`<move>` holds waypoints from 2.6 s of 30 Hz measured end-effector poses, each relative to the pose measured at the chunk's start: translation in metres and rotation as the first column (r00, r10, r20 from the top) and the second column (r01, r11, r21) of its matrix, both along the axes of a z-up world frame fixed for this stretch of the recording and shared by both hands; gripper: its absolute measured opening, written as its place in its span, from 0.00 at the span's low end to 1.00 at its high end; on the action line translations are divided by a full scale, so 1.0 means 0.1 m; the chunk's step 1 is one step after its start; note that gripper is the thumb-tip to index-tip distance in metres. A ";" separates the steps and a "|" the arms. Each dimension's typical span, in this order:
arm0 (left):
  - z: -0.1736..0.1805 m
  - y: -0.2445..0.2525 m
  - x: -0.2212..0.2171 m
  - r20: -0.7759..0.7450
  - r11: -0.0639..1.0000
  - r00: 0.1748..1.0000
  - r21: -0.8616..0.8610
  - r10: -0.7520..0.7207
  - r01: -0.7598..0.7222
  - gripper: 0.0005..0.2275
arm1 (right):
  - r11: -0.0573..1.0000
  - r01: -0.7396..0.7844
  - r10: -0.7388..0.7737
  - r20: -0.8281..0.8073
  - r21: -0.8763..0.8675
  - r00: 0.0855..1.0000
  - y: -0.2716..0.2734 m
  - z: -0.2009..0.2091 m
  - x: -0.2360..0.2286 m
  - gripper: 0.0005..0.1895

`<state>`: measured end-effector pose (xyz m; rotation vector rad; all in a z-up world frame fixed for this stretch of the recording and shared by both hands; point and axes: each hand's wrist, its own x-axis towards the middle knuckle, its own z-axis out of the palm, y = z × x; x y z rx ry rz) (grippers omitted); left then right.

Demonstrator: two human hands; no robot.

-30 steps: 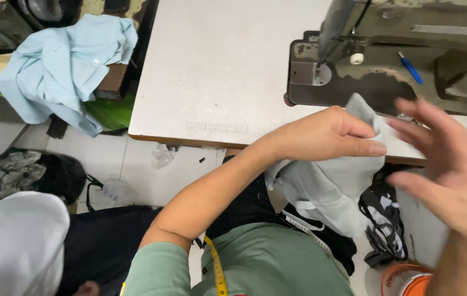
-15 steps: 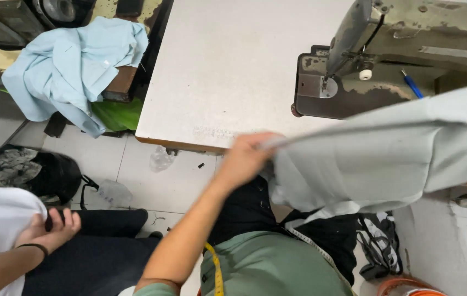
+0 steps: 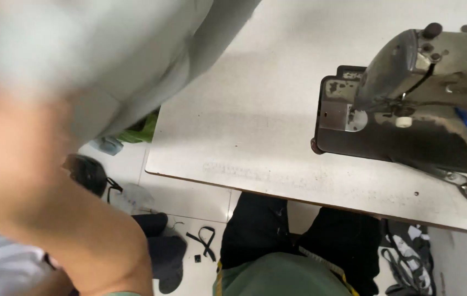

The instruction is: Repairing a pair of trousers by trimming loose threads with scissors and aligning the fabric at a sewing machine station.

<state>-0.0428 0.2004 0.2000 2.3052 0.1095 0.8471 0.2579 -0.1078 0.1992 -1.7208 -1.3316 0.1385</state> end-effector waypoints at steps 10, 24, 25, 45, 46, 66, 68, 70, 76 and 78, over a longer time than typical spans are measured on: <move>-1.15 -1.23 0.35 -0.652 0.942 0.720 0.024 -0.239 0.334 0.15 | 0.997 -0.070 0.071 0.307 -0.014 0.949 0.08 -1.38 -0.88 0.23; -2.06 -0.24 2.57 -0.282 0.916 0.928 0.250 -0.242 0.315 0.09 | 0.981 0.159 -0.191 0.406 0.112 0.894 0.17 -2.28 -1.39 0.10; -2.29 -0.12 2.74 -0.227 0.918 0.949 0.283 -0.217 0.278 0.14 | 0.976 0.163 -0.203 0.342 0.144 0.918 0.14 -2.30 -1.38 0.07; -2.05 -0.76 2.33 -0.423 0.881 0.892 0.347 -0.160 0.323 0.28 | 0.777 0.501 -0.411 0.295 -0.381 0.862 0.03 -2.06 0.38 0.33; -2.05 -0.78 2.33 -0.425 0.885 0.892 0.342 -0.154 0.316 0.28 | 0.658 0.485 -0.448 0.219 -0.576 0.867 0.12 -2.13 0.47 0.41; -2.07 -1.14 2.68 -0.475 0.879 0.854 0.288 -0.214 0.380 0.44 | 0.780 0.545 -0.360 0.491 -0.307 0.793 -0.27 -1.89 0.34 0.14; -2.00 -1.20 2.43 -0.482 0.900 0.848 0.236 -0.220 0.367 0.47 | 0.913 0.401 -0.316 0.491 -0.075 0.812 -0.47 -1.91 0.05 0.16; -1.80 -1.30 2.10 -0.323 0.942 0.935 0.242 -0.148 0.233 0.31 | 0.949 0.315 -0.290 0.389 0.000 0.874 -0.65 -1.83 -0.25 0.13; -1.67 -1.85 0.90 0.136 0.987 0.979 0.083 -0.150 0.140 0.03 | 0.942 0.326 -0.334 0.256 0.075 0.907 -0.85 -1.94 -0.72 0.08; -1.87 -1.83 0.94 0.140 0.995 0.986 0.051 -0.087 0.081 0.04 | 0.936 0.341 -0.353 0.250 0.091 0.901 -0.75 -1.90 -0.87 0.10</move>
